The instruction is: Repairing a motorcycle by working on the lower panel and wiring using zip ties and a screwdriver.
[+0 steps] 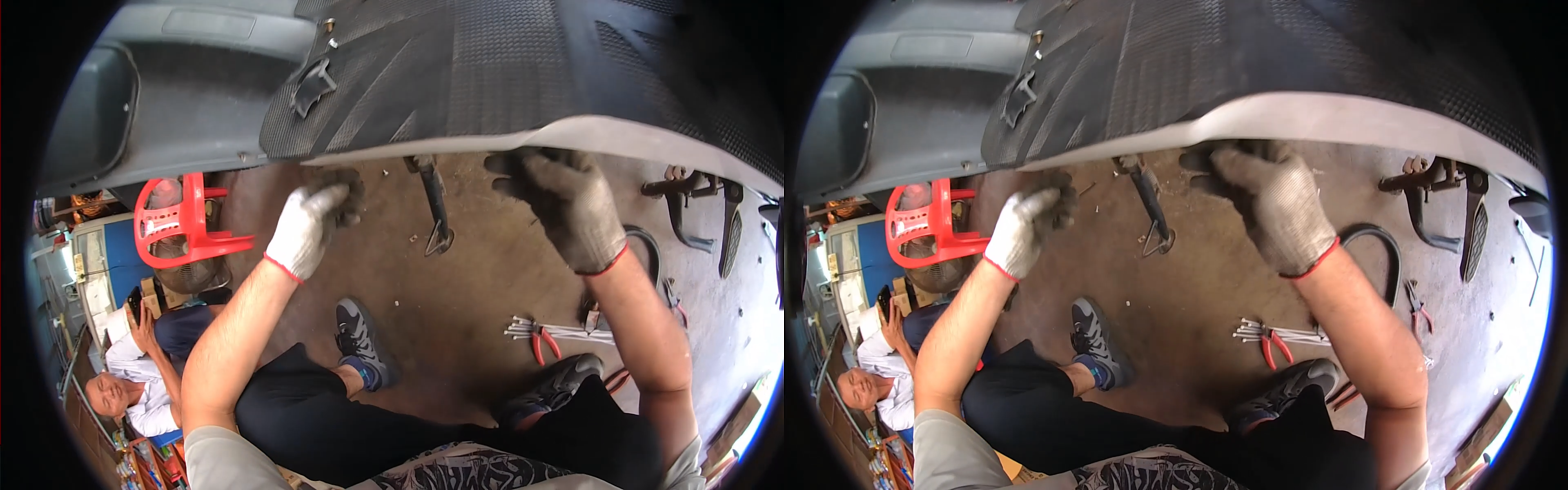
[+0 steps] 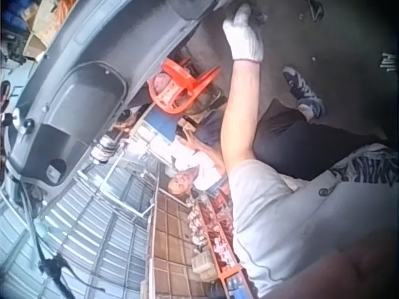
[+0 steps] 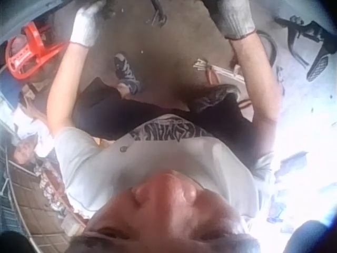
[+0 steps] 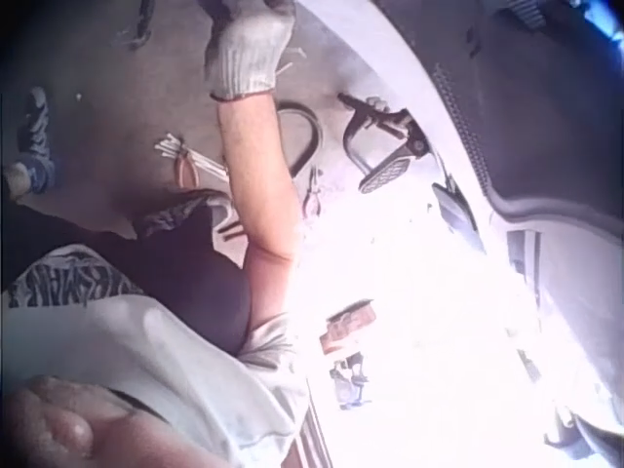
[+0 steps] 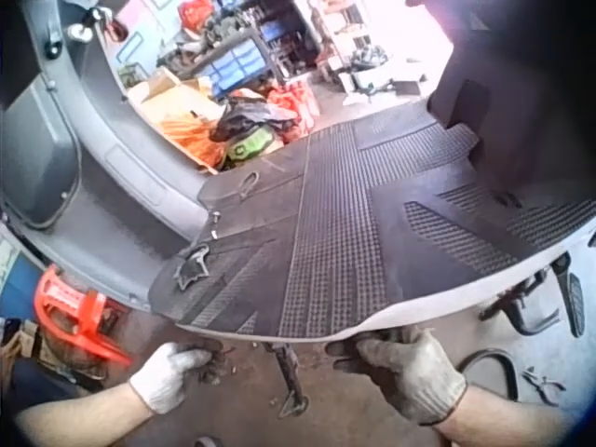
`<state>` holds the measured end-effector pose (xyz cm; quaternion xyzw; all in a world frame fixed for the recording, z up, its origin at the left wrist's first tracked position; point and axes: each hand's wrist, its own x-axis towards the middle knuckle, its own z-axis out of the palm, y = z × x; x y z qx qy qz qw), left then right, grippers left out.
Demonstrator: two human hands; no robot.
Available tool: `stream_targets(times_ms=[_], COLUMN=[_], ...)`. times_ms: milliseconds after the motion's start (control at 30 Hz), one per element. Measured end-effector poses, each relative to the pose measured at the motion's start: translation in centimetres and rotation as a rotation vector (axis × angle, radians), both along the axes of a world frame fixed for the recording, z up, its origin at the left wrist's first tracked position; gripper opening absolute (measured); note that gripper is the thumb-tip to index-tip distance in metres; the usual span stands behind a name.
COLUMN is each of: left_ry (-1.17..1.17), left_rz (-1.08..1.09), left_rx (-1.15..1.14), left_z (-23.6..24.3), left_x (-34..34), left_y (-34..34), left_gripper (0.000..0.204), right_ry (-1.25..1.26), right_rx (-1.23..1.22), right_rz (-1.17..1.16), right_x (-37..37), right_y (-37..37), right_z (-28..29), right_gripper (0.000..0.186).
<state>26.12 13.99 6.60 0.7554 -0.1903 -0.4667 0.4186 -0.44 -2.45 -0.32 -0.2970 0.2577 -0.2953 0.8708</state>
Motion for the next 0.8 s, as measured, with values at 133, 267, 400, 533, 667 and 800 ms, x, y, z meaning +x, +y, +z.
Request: stream_targets(times_ms=[133,267,400,533,667,800], left_ry=[0.188,0.282,0.414,0.468,0.489,0.549], left_rz=[0.058,0.053,0.180,0.218,0.217,0.220], left_rx=[-0.208,-0.287,-0.379,-0.419,-0.479,-0.546], left_z=[-1.6,-1.9,-3.2,-3.6,-3.7,-4.8], left_x=[2.2,2.9,2.3,2.3,2.6,2.7], left_y=[1.0,0.6,-0.1,-0.6,-1.3,-1.7], left_gripper=[0.037,0.033,0.024,0.025,0.028,0.020], right_ry=[0.033,0.012,0.102,0.109,0.017,0.048], right_rx=[-0.055,-0.016,0.032,0.165,0.128,0.154], right_rz=[-0.003,-0.063,-0.122,-0.268,-0.264,-0.340], right_x=[0.1,0.8,1.7,3.1,4.7,5.0], right_y=[1.0,1.7,2.1,3.1,3.5,3.7], right_z=[0.5,1.1,1.6,2.2,2.9,2.3], right_gripper=[0.038,0.032,0.036,0.033,0.031,0.030])
